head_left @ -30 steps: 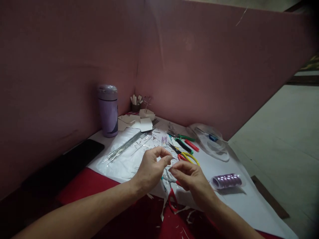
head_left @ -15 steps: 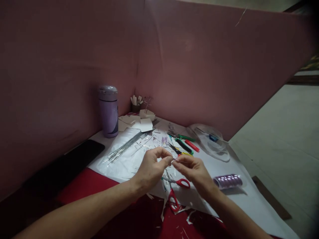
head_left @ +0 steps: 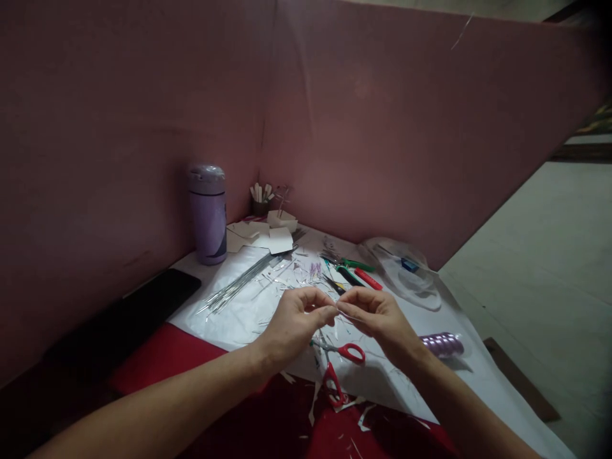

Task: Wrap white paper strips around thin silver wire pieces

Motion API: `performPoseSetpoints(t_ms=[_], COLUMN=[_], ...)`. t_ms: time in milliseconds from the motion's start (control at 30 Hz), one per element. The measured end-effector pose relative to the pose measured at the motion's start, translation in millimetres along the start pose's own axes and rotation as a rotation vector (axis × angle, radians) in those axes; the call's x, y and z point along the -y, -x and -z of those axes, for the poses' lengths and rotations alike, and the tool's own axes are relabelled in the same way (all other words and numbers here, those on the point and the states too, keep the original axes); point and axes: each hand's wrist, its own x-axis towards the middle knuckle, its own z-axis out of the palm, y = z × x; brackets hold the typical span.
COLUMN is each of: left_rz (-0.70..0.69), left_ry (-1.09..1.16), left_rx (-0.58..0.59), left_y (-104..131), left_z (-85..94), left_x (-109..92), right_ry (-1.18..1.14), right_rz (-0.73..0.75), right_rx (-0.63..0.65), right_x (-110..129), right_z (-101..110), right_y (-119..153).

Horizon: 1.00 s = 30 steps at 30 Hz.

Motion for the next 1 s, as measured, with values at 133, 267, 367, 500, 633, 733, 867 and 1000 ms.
performPoseSetpoints(t_ms=[133,267,367,500,633,733,867,1000], left_rz=[0.028,0.027,0.033,0.054,0.03,0.013,-0.024,-0.017], left_ry=[0.061,0.036,0.088,0.157,0.13,0.093,0.085,0.023], left_rx=[-0.105,-0.177,-0.161,-0.11,-0.139,-0.159,-0.152,-0.217], left_y=[-3,-4,-4,-5,-5,-3,0,1], left_z=[0.6,1.1,2.1,2.3,1.2,0.0,-3.0,-6.1], left_x=[3,3,6,8,4,0,-1,0], right_ry=[-0.209,-0.27,-0.276,-0.209,-0.078,-0.186,-0.39,-0.487], right_rz=[-0.087,-0.143,-0.134,-0.034,0.174,0.22,0.085,-0.04], right_rx=[-0.083,-0.129,-0.146,-0.114,-0.089,-0.082,-0.078,-0.114], right_x=[-18,-21,-22,-26,-30,-28,-19,-17], right_z=[-19,-32,-32,-24,-13,-15,-30,-41], right_y=[9,15,15,12,9,10,16,19])
